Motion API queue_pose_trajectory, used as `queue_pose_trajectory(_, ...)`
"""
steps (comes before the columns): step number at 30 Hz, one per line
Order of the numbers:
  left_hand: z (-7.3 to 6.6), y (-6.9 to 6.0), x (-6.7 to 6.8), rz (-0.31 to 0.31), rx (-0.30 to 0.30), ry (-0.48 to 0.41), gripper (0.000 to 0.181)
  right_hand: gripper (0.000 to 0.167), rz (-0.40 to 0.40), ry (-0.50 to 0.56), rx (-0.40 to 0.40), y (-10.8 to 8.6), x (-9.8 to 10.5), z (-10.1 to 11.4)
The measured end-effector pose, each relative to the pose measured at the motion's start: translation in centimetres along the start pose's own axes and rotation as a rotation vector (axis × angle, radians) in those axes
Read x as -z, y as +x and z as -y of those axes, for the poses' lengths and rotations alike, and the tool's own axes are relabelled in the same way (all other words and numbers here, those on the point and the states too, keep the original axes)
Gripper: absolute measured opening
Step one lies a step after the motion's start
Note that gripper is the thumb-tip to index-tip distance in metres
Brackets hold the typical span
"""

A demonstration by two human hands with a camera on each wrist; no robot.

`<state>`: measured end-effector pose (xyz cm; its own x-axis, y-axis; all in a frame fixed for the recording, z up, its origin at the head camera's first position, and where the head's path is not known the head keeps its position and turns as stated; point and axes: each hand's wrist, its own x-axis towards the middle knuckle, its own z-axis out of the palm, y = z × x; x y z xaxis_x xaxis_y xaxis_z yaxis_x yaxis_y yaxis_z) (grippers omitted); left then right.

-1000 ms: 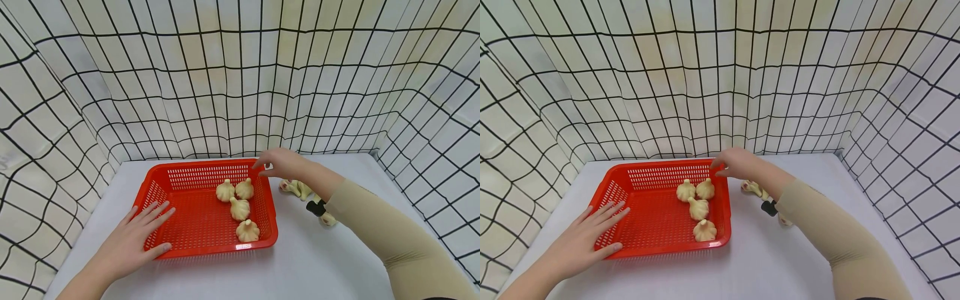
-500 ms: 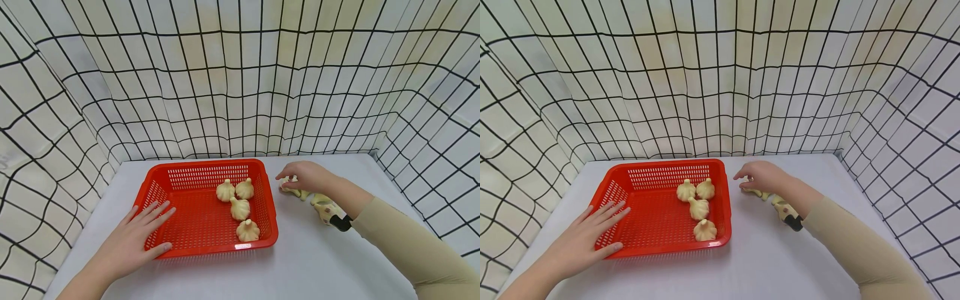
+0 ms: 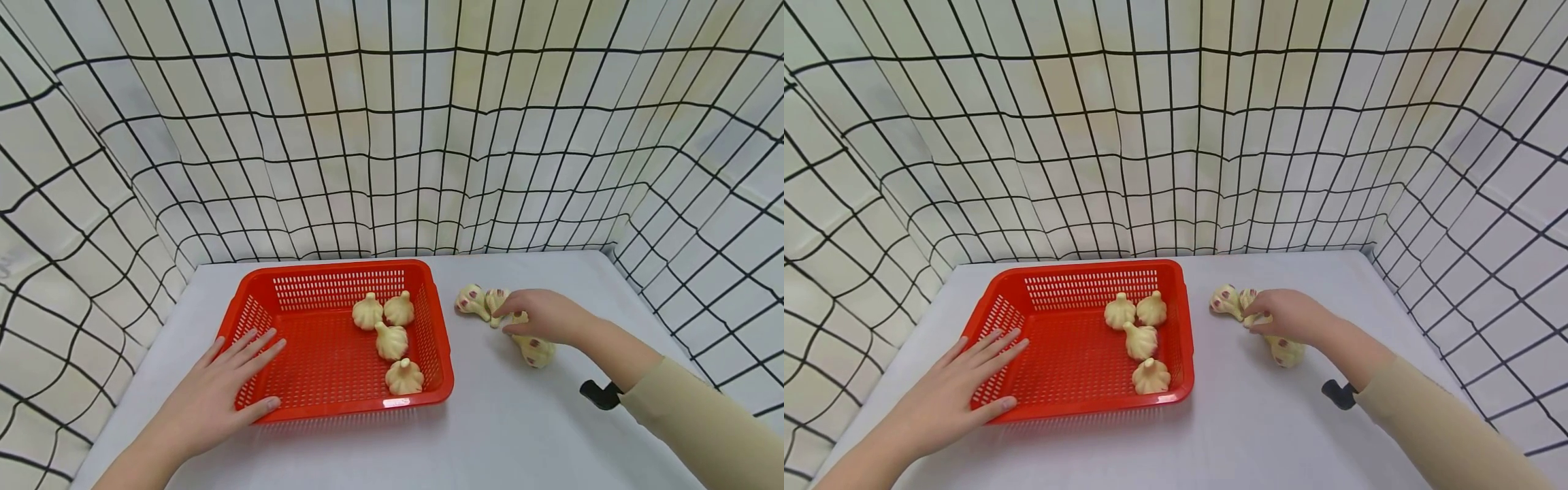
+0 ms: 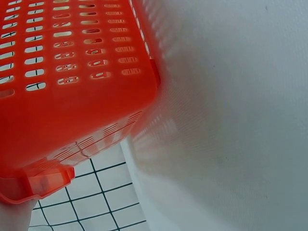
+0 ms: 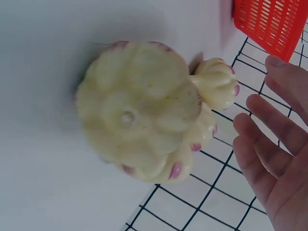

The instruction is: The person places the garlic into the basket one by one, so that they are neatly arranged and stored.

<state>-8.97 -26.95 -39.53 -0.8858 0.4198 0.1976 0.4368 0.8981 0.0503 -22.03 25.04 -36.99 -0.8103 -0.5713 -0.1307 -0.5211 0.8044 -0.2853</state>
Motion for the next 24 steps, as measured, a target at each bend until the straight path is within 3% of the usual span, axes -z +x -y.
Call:
queue_pose_trajectory(8, -0.2, 0.2, 0.2, 0.036, 0.020, -0.013, 0.080, 0.028, -0.040, 0.013, -0.037, -2.7, -0.5, -1.1)
queue_pose_trajectory(12, -0.1, 0.1, 0.1, 0.036, 0.023, -0.016, 0.080, 0.034, -0.057, -0.018, -0.094, -3.7, -0.6, -1.2)
queue_pose_trajectory(18, -0.1, 0.2, 0.1, 0.038, 0.023, -0.015, 0.081, 0.046, -0.042, -0.032, -0.197, -4.5, -1.2, -1.9)
queue_pose_trajectory(24, -0.2, 0.1, 0.1, 0.033, 0.025, -0.018, 0.081, 0.052, -0.009, -0.044, -0.239, -4.6, -1.8, -2.0)
